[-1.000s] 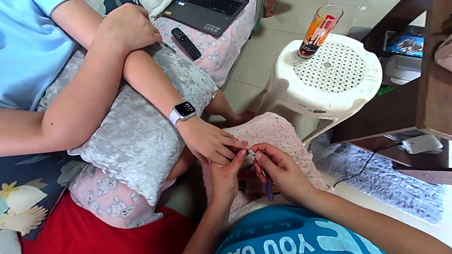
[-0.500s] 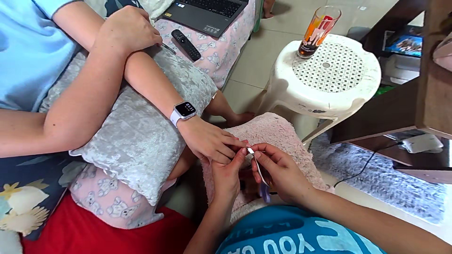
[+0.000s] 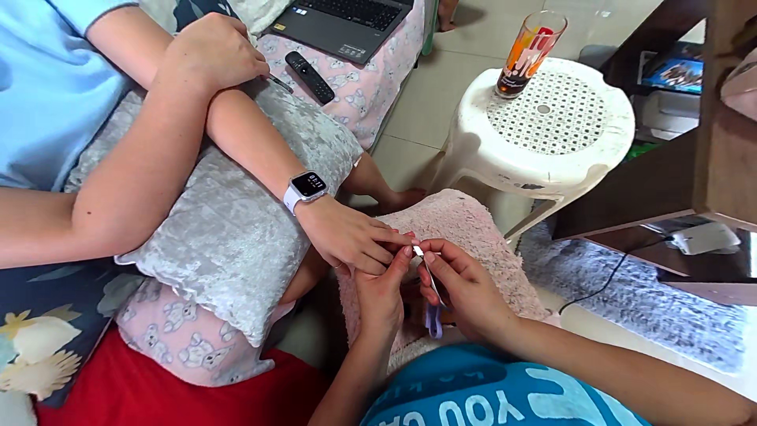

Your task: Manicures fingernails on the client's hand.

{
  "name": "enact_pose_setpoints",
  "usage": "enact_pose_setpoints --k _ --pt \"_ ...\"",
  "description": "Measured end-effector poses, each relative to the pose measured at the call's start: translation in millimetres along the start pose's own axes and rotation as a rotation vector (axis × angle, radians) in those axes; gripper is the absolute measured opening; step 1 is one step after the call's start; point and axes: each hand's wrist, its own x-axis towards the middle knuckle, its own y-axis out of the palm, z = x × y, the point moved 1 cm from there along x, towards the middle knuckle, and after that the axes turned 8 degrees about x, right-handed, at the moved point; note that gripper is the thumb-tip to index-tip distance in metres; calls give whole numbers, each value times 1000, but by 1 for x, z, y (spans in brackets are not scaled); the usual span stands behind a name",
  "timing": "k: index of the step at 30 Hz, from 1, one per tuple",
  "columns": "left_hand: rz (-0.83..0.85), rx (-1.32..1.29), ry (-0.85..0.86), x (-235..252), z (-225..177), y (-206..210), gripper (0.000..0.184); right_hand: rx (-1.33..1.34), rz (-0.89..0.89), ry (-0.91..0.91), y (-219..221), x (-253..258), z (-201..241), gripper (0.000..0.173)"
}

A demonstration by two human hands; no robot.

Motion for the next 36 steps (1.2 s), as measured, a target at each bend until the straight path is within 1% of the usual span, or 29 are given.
enact_pose_setpoints --k 18,26,36 --pt "6 -47 -18 0 1 3 15 45 -14 -58 3 -3 -2 22" --pt "4 -38 -20 1 3 2 13 43 -47 -18 6 -1 -1 21" --pt "4 -32 -13 0 1 3 16 57 -10 -42 5 0 -4 19"
